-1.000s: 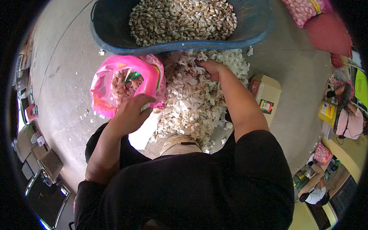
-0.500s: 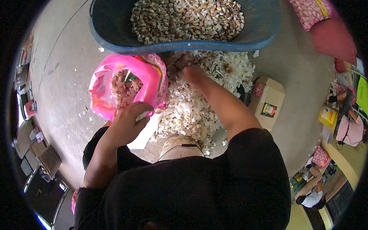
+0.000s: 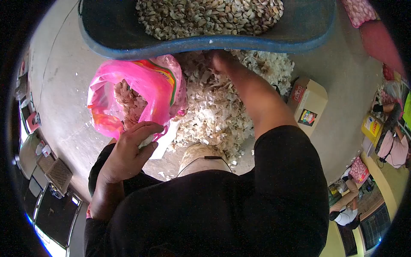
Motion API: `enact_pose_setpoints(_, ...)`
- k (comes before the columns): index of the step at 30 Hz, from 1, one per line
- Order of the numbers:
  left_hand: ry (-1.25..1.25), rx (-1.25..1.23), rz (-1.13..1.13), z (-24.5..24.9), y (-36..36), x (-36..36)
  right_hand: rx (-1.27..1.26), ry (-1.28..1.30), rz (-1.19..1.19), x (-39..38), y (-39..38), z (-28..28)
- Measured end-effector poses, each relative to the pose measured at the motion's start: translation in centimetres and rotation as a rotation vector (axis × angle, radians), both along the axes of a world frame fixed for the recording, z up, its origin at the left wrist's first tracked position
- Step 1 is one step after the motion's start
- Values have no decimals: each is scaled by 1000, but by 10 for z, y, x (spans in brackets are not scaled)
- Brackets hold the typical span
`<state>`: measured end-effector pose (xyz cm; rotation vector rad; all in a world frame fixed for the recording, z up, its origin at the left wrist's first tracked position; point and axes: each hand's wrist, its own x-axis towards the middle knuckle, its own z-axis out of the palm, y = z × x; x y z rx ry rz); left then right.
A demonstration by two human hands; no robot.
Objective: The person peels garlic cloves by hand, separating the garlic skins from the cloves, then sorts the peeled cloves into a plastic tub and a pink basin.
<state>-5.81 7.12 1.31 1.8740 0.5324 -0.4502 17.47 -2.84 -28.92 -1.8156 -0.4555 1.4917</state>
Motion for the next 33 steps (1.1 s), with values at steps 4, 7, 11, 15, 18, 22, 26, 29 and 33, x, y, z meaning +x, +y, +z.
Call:
enact_pose_setpoints(4,-18,27,-15,0,-2,0,48,-622,682,30,-10,-23)
enact_pose_setpoints(7,-42,63,-36,2,-4,0,192,-455,540,32,-13,-1)
enact_pose_setpoints(11,-8,51,-46,3,-6,1,-138,-7,59,26,-12,58)
enact_pose_setpoints(15,-41,94,-64,4,-8,0,-181,303,-100,33,-32,42)
enact_pose_setpoints(18,-59,129,-72,3,-10,-1,-188,500,-256,32,-41,47)
enact_pose_setpoints(22,-63,164,-62,4,-12,-1,-228,572,-334,30,-41,66)
enact_pose_setpoints(26,-40,220,-86,3,-13,-1,-259,591,-405,34,-40,82)
enact_pose_setpoints(29,-27,214,-77,5,-14,0,-270,543,-499,39,-40,94)
enact_pose_setpoints(33,-37,202,-82,6,-14,-1,-108,518,-585,42,-45,80)
